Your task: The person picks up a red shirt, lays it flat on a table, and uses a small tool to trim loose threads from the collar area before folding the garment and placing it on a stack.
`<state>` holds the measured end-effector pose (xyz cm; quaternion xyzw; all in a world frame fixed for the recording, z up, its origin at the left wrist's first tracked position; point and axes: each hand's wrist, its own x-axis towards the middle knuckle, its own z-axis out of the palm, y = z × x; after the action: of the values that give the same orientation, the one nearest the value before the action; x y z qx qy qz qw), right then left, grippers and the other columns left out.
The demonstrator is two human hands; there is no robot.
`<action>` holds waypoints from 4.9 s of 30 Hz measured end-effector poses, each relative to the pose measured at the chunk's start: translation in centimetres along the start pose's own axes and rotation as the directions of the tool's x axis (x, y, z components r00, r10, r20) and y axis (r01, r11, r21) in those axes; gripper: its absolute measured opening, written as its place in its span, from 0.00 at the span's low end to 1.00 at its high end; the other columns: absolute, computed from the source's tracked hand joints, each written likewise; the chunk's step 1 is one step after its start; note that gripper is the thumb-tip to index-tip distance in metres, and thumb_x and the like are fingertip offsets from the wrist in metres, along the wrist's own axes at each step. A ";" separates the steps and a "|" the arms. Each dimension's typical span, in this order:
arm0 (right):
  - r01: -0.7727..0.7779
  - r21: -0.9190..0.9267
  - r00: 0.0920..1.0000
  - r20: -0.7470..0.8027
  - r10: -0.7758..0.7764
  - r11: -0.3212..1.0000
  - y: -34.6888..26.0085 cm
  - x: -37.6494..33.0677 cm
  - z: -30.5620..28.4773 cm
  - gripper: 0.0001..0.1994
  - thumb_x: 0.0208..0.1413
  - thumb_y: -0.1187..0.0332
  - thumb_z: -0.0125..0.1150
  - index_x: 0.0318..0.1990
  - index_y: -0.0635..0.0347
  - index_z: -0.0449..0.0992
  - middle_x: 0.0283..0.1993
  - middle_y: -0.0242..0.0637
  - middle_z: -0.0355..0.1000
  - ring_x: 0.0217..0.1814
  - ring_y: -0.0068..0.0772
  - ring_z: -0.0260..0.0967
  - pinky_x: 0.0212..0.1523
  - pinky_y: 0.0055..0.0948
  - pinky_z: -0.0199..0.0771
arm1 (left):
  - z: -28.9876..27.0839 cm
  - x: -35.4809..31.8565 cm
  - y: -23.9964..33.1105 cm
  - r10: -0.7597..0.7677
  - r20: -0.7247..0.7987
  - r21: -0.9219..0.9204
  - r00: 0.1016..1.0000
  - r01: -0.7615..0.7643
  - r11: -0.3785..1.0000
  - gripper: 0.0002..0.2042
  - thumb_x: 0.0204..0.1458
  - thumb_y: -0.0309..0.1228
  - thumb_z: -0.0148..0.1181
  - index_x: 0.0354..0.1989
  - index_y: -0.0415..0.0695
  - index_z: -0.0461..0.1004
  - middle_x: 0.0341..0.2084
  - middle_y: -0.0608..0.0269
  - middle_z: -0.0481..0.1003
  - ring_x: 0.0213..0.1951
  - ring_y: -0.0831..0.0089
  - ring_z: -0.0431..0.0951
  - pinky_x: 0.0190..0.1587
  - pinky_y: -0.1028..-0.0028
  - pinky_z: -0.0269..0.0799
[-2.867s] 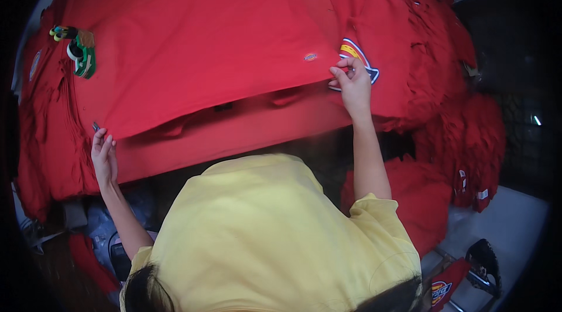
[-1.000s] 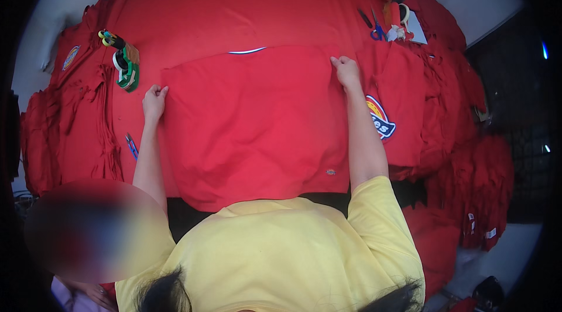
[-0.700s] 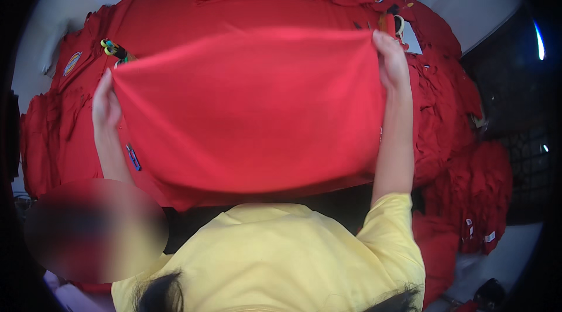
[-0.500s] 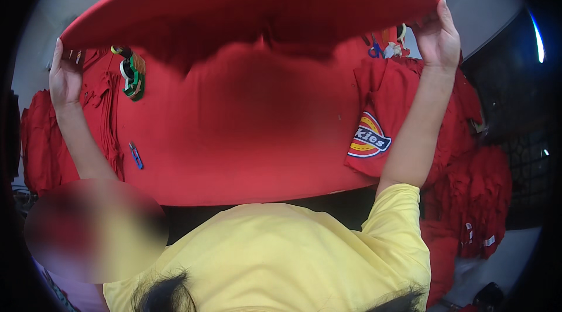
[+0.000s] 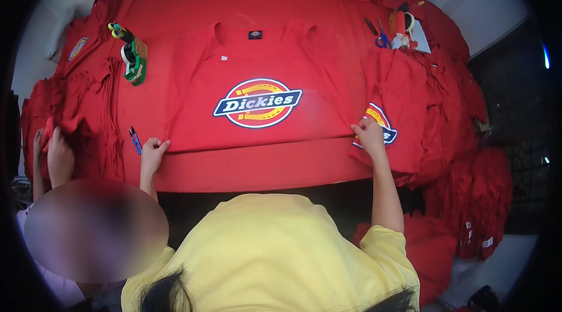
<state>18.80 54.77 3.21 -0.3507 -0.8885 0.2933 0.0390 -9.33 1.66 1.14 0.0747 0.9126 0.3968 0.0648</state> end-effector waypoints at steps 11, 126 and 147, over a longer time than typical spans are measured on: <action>0.689 -0.147 0.722 0.067 -0.688 0.709 -12.4 -6.6 4.2 0.12 0.48 0.63 0.62 0.40 0.55 0.77 0.56 0.43 0.65 0.59 0.50 0.59 0.60 0.54 0.54 | 2.2 -5.0 7.8 0.595 0.329 0.300 0.733 -0.679 0.670 0.16 0.40 0.33 0.67 0.37 0.43 0.70 0.38 0.56 0.69 0.44 0.56 0.69 0.47 0.63 0.63; -0.644 0.713 0.660 0.702 -0.270 0.279 -15.1 -21.6 12.8 0.36 0.50 0.78 0.61 0.65 0.67 0.47 0.55 0.42 0.66 0.51 0.31 0.70 0.52 0.33 0.71 | -10.1 -28.4 -2.8 -0.201 -0.045 -0.714 0.979 0.109 0.692 0.10 0.52 0.16 0.48 0.43 0.37 0.68 0.34 0.60 0.76 0.36 0.77 0.76 0.42 0.78 0.70; -0.270 0.940 0.576 -0.017 -0.818 -0.209 -11.0 -20.7 -1.8 0.27 0.59 0.63 0.52 0.64 0.58 0.57 0.67 0.40 0.56 0.70 0.41 0.50 0.67 0.47 0.49 | -5.9 -30.8 3.6 0.342 0.428 -0.892 0.836 0.452 0.011 0.29 0.50 0.41 0.57 0.56 0.31 0.64 0.49 0.48 0.72 0.47 0.60 0.75 0.51 0.61 0.70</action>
<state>28.22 35.85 13.56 0.2007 -0.3454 0.9164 0.0236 20.14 -5.88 9.57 0.0770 0.3018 0.8754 0.3696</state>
